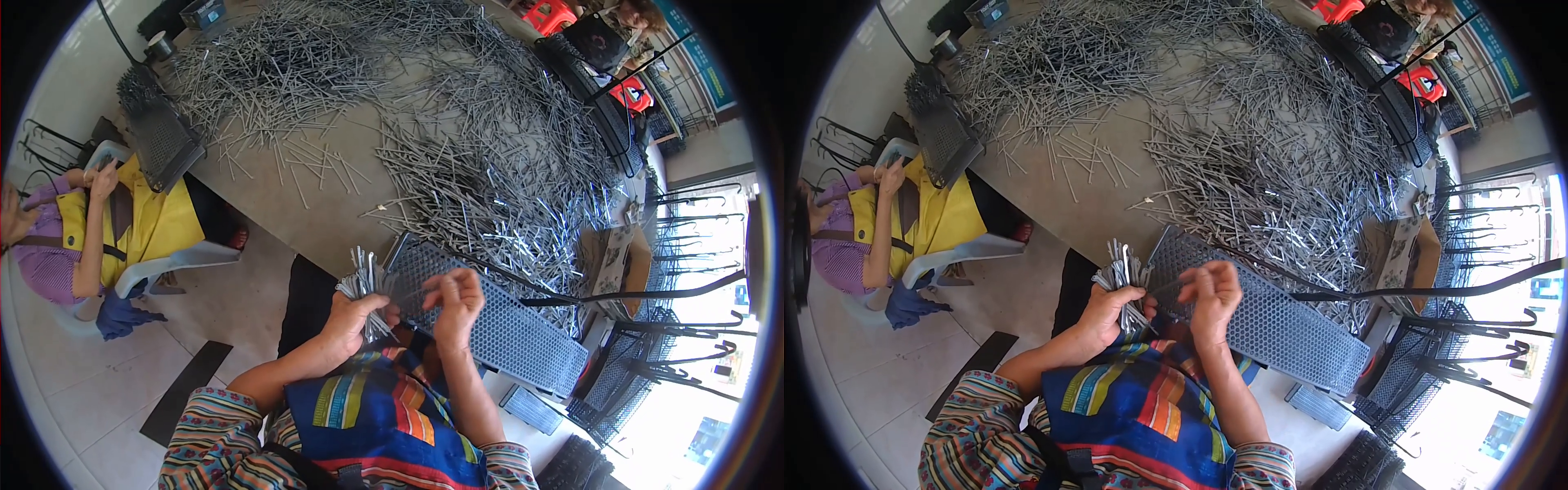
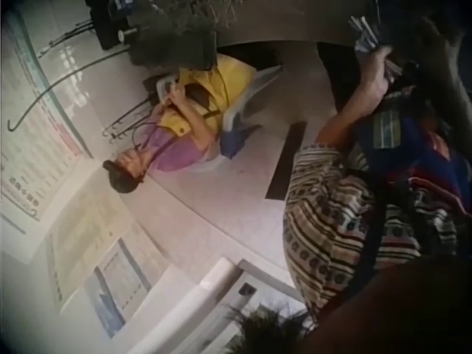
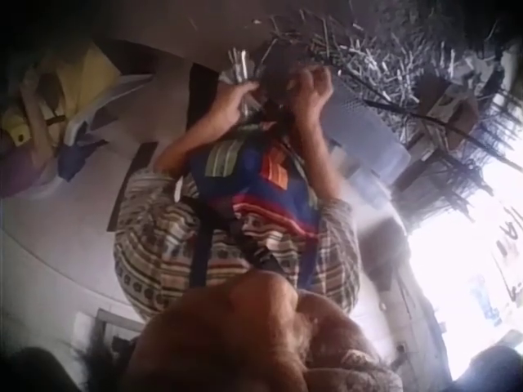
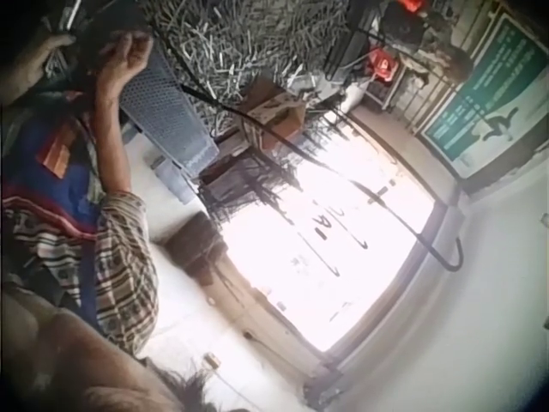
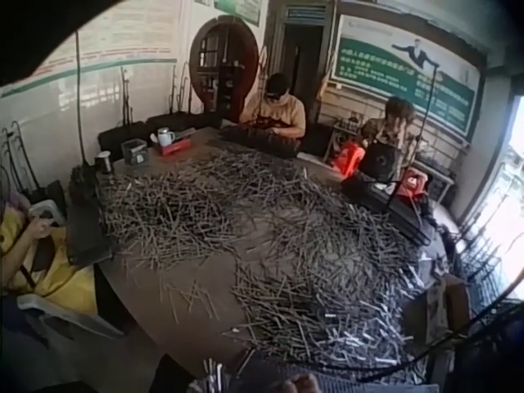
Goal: Inserting thin metal rods into the holes of a perforated mesh panel manually.
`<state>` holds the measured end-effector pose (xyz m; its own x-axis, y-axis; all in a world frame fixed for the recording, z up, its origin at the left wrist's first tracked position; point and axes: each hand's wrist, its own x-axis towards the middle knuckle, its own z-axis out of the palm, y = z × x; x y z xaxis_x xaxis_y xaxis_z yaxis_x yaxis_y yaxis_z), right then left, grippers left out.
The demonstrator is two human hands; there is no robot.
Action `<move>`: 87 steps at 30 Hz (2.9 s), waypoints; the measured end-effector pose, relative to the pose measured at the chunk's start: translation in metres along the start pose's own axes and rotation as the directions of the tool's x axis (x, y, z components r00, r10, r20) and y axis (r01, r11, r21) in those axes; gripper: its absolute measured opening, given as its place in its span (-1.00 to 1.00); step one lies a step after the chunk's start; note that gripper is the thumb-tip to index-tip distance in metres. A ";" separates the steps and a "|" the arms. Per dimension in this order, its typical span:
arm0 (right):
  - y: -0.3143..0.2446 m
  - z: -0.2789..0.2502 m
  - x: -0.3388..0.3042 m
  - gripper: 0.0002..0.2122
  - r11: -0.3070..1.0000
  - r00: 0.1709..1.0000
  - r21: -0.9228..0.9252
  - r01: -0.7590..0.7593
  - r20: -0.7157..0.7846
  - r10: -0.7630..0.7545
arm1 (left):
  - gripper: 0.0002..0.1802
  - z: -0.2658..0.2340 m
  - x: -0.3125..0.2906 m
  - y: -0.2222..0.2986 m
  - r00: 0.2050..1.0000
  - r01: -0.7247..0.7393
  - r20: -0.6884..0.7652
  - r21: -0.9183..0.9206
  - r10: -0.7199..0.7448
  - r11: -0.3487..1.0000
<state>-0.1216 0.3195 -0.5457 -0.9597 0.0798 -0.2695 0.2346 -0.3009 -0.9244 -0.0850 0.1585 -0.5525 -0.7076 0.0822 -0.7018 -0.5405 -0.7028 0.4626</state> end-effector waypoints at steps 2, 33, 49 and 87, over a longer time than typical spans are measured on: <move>-0.009 -0.005 0.007 -0.99 0.950 0.942 -0.152 0.273 -0.157 -0.296 | -0.86 -0.002 0.001 0.000 1.000 -0.008 0.018 -0.010 0.008 1.000; -0.012 0.007 0.045 -0.82 0.420 0.891 -0.836 0.353 0.163 -0.424 | -0.88 -0.004 0.006 -0.002 0.999 0.023 0.040 -0.005 -0.023 1.000; -0.015 0.013 0.080 -0.96 0.145 0.750 -0.782 0.606 0.502 -0.430 | -0.86 -0.001 0.008 0.000 0.998 0.056 0.022 -0.033 -0.055 0.998; 0.003 -0.007 0.053 -0.93 0.304 0.760 -0.791 0.531 0.286 -0.583 | -0.91 0.022 0.015 -0.005 1.000 0.016 0.010 0.051 -0.016 0.999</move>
<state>-0.1706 0.3299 -0.5649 -0.9108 -0.0357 0.4113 -0.3155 0.7029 -0.6375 -0.1030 0.1789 -0.5528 -0.7030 0.1006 -0.7040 -0.5741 -0.6646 0.4783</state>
